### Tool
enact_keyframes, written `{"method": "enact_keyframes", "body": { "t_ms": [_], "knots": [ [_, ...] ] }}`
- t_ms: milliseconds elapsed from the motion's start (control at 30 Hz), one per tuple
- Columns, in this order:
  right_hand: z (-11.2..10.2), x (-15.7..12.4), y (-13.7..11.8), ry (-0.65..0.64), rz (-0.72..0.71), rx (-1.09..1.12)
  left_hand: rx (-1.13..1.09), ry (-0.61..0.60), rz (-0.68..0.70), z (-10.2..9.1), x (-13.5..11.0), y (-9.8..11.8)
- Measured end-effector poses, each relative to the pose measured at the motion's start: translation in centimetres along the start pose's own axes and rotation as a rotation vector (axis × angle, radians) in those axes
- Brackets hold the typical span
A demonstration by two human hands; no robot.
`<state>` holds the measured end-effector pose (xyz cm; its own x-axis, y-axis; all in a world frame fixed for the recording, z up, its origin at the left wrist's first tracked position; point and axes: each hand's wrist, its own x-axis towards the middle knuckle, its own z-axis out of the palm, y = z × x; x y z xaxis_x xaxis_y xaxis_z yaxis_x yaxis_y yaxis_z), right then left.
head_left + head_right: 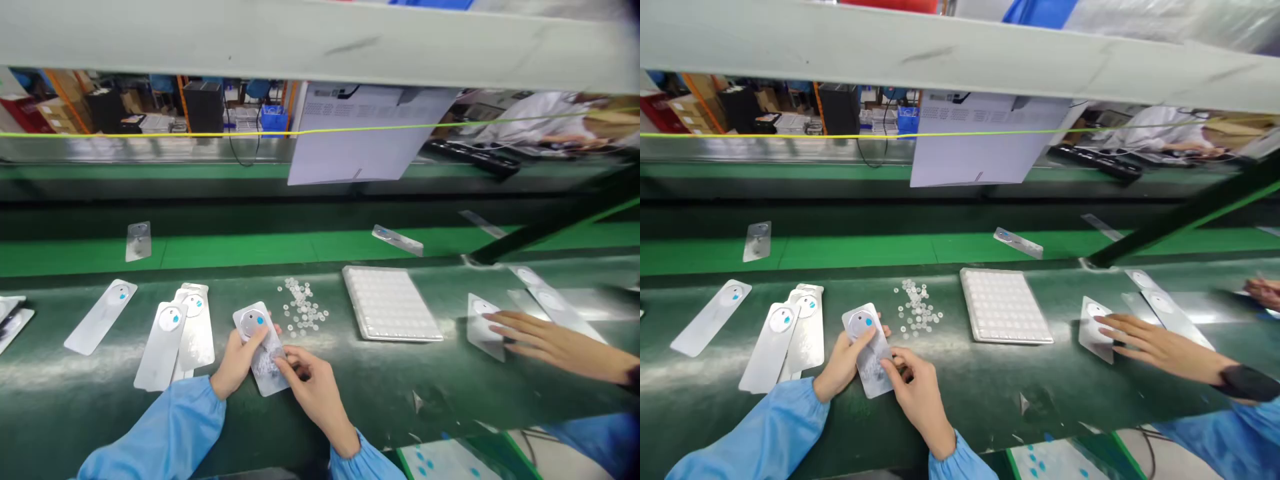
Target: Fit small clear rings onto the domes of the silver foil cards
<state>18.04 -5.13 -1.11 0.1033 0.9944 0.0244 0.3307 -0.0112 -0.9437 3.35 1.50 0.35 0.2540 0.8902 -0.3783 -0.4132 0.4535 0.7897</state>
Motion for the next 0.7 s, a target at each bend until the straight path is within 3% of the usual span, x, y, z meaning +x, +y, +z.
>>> {"method": "enact_keyframes", "body": {
  "t_ms": [67, 133, 233, 433, 600, 700],
  "knots": [
    [-0.3, -0.2, -0.1, -0.021, -0.007, -0.032, -0.03, 0.046, -0.004, -0.1, 0.1, 0.3],
    [-0.8, -0.4, -0.8, 0.053, -0.05, -0.085, -0.065, 0.049, -0.066, -0.2, 0.0, 0.5],
    [-1.2, -0.1, -2.2, 0.147, -0.191, -0.163, 0.061, -0.031, -0.098, -0.4, -0.1, 0.5],
    [-0.8, 0.7, -3.0, 0.068, -0.405, -0.306, 0.417, -0.07, 0.138, -0.6, -0.6, 0.5],
    [-0.6, 0.8, -2.3, 0.074, -0.436, -0.439, 0.423, -0.23, 0.094, -0.7, -0.9, 0.5],
    [-0.8, 1.0, -2.3, 0.073, -0.454, -0.476, 0.347, -0.238, 0.017, -0.9, -1.1, 0.4]
  ]
}}
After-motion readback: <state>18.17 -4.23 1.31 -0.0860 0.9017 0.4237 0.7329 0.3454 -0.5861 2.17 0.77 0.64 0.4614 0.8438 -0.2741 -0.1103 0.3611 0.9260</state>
